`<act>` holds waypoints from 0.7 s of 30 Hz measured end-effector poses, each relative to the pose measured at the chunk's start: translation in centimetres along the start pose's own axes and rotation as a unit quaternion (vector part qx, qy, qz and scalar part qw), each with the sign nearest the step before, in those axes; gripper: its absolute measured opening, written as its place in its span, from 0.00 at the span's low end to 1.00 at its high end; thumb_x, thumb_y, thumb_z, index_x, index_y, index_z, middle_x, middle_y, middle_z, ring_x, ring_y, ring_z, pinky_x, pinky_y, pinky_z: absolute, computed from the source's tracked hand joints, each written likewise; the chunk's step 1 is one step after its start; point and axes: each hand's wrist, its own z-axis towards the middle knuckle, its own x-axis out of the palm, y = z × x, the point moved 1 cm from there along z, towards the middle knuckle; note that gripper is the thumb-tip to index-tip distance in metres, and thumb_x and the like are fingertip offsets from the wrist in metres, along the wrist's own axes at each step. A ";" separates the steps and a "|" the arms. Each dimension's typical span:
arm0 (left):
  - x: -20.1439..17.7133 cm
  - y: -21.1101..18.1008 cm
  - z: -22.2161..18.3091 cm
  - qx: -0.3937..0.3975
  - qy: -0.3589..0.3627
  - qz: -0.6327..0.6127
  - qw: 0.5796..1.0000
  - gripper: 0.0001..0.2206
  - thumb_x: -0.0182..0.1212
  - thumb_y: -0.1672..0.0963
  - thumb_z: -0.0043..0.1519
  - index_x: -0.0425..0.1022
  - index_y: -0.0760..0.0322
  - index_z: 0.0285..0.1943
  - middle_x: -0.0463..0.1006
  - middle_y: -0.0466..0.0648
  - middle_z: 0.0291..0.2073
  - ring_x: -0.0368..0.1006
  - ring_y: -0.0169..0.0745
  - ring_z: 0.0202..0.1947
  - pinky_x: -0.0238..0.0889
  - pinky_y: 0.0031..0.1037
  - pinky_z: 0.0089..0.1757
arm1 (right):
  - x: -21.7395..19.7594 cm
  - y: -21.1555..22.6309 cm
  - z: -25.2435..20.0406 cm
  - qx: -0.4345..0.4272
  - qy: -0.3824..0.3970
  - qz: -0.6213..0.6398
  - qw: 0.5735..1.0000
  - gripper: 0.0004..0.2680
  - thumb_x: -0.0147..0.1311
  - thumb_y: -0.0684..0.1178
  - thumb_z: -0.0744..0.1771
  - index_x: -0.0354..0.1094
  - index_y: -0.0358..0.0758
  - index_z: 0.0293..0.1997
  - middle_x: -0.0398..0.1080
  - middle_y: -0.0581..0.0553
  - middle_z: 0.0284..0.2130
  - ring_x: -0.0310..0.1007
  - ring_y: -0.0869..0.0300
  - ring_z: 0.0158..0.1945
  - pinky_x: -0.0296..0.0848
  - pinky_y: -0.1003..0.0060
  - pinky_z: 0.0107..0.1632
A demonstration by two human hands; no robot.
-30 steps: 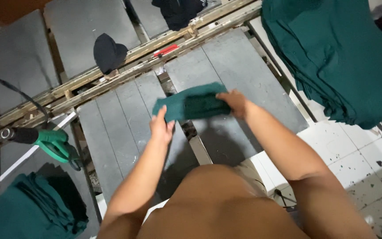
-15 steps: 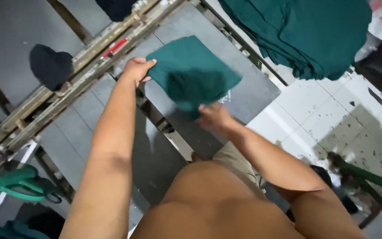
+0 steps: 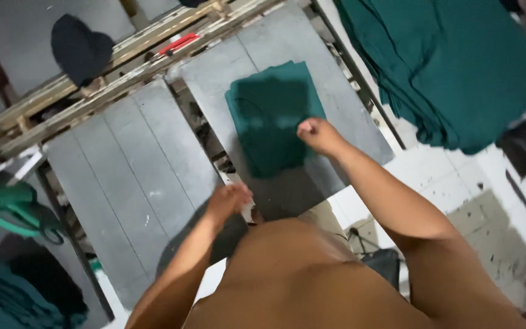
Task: The person folds green t-shirts by hand on a wooden surface, smoothing the fabric and stacking the folded garments.
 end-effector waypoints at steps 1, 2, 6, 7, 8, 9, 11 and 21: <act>0.9 -0.1 -1.6 0.001 -0.011 -0.012 1.000 0.13 0.62 0.53 0.64 0.80 0.66 0.51 0.85 0.60 0.41 0.83 0.51 0.42 0.76 0.37 0.40 | -0.6 1.0 2.3 -0.009 0.013 -0.005 1.000 0.09 0.59 0.60 0.66 0.77 0.51 0.41 0.75 0.45 0.28 0.77 0.51 0.35 0.72 0.57 0.38; 2.1 -0.2 -3.1 -0.036 0.024 -0.094 0.995 0.18 0.61 0.53 0.65 0.73 0.69 0.59 0.79 0.65 0.52 0.78 0.57 0.52 0.73 0.39 0.48 | -1.1 2.2 4.5 -0.053 0.013 -0.086 0.995 0.11 0.56 0.62 0.67 0.75 0.53 0.47 0.75 0.45 0.38 0.76 0.51 0.45 0.73 0.56 0.46; 7.7 -3.1 -6.7 -0.045 -0.016 -0.277 0.960 0.29 0.58 0.55 0.68 0.56 0.81 0.74 0.66 0.76 0.67 0.63 0.69 0.69 0.56 0.53 0.64 | -2.1 7.8 12.7 -0.193 0.033 -0.234 0.952 0.13 0.57 0.56 0.68 0.68 0.47 0.55 0.65 0.42 0.55 0.65 0.40 0.62 0.69 0.46 0.60; 8.9 -1.9 -5.4 -0.041 -0.033 -0.292 0.955 0.29 0.58 0.55 0.68 0.56 0.81 0.74 0.66 0.76 0.67 0.63 0.69 0.69 0.56 0.53 0.64 | -1.8 8.9 14.1 -0.210 0.048 -0.234 0.948 0.13 0.57 0.56 0.68 0.68 0.47 0.55 0.65 0.42 0.55 0.65 0.40 0.62 0.69 0.46 0.60; 10.2 -0.7 -4.0 -0.029 -0.077 -0.349 0.933 0.29 0.61 0.56 0.67 0.58 0.79 0.73 0.69 0.71 0.66 0.67 0.65 0.67 0.60 0.49 0.62 | -1.6 10.1 15.4 -0.223 0.082 -0.262 0.935 0.18 0.57 0.57 0.67 0.66 0.42 0.61 0.64 0.38 0.59 0.62 0.39 0.65 0.64 0.44 0.64; 11.6 0.1 -2.1 -0.014 -0.118 -0.403 0.907 0.29 0.64 0.56 0.65 0.60 0.78 0.73 0.72 0.67 0.64 0.70 0.61 0.65 0.64 0.44 0.60 | -1.7 11.2 17.0 -0.237 0.111 -0.290 0.920 0.23 0.58 0.58 0.67 0.64 0.36 0.67 0.64 0.33 0.62 0.60 0.37 0.69 0.58 0.41 0.68; 14.1 -1.2 -0.9 -0.015 -0.165 -0.446 0.880 0.29 0.62 0.57 0.66 0.57 0.76 0.74 0.71 0.65 0.66 0.68 0.58 0.67 0.63 0.42 0.62 | 1.7 6.7 23.1 -0.258 0.151 -0.290 0.909 0.25 0.58 0.63 0.66 0.64 0.39 0.66 0.66 0.34 0.60 0.64 0.38 0.66 0.62 0.40 0.66; 20.8 1.0 9.3 -0.005 -0.409 -0.528 0.744 0.20 0.73 0.52 0.61 0.67 0.68 0.51 0.74 0.67 0.52 0.73 0.62 0.56 0.67 0.47 0.58 | 0.2 13.7 23.5 -0.211 0.318 -0.396 0.835 0.24 0.61 0.70 0.63 0.65 0.41 0.54 0.71 0.38 0.55 0.67 0.41 0.65 0.58 0.28 0.62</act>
